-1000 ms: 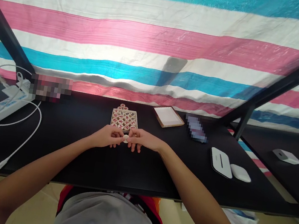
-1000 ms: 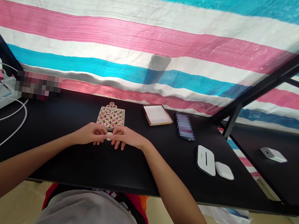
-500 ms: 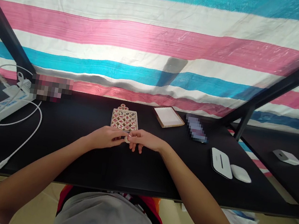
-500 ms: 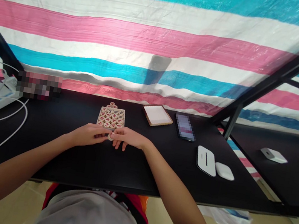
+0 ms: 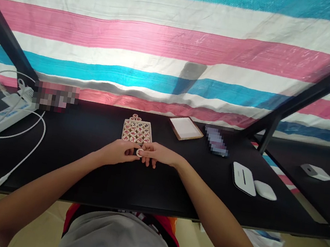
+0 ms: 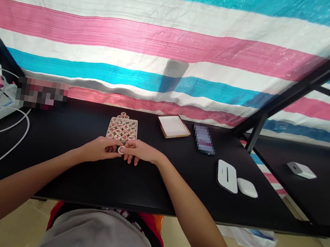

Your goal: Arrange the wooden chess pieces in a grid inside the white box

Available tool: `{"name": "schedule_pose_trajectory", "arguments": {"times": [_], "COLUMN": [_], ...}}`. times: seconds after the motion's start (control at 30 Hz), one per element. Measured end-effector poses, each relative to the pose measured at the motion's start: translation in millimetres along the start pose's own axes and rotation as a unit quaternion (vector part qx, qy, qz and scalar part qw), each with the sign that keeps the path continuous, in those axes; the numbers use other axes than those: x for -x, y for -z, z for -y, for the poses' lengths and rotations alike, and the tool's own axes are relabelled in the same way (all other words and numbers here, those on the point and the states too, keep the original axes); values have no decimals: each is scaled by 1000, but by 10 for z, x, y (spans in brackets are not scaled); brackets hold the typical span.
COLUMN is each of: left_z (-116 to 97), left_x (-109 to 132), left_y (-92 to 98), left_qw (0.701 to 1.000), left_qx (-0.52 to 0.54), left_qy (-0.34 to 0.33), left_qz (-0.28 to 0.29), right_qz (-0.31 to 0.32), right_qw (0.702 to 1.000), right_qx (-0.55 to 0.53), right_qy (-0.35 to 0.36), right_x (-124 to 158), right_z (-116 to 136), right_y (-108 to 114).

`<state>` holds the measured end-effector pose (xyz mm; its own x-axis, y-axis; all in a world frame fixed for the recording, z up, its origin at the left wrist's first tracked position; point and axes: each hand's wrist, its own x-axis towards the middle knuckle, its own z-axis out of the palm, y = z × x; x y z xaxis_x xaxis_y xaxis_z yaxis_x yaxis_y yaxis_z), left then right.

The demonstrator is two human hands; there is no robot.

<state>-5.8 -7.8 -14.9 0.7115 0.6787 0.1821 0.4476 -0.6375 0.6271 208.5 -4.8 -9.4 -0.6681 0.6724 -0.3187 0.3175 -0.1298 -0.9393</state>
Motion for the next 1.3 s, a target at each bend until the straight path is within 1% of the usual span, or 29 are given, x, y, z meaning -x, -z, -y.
{"name": "schedule_pose_trajectory", "arguments": {"times": [0.1,0.23,0.3,0.4,0.53,0.67,0.8,0.93,1.03,1.1,1.13,1.17,1.3], "left_z": [34,62,51,18,-5,-5,2,41,115,187,228,268,388], "left_x": [1,4,8,14,16,13,10,3,-11,-48,-82,-130,-426], "left_y": [-8,-13,-8,5,21,27,20,64,178,278,326,370,462], "left_qw": [999,999,998,994,989,986,978,972,966,964,965,968,979], "left_qx": [-27,-38,-50,-71,-74,-89,-116,-138,-147,-134,-127,-123,-121], "left_qy": [-1,1,-14,-57,-100,-116,-139,-141,-126,-91,-69,-45,33], "left_qz": [-22,-33,-40,-61,-75,-81,-108,-127,-173,-210,-218,-215,-162], "right_qz": [10,25,24,23,24,26,28,34,39,39,39,39,41], "right_qw": [1000,1000,1000,1000,1000,1000,999,999,999,999,999,999,999], "right_qx": [-6,-2,0,-1,5,10,14,14,11,7,4,2,4], "right_qy": [5,6,10,16,13,14,21,23,22,24,25,26,27], "right_x": [12,30,29,20,16,21,26,31,29,22,17,13,3], "right_z": [13,26,19,3,2,11,12,14,7,-1,-7,-12,-26], "right_y": [6,18,24,27,18,15,28,45,52,54,55,56,60]}}
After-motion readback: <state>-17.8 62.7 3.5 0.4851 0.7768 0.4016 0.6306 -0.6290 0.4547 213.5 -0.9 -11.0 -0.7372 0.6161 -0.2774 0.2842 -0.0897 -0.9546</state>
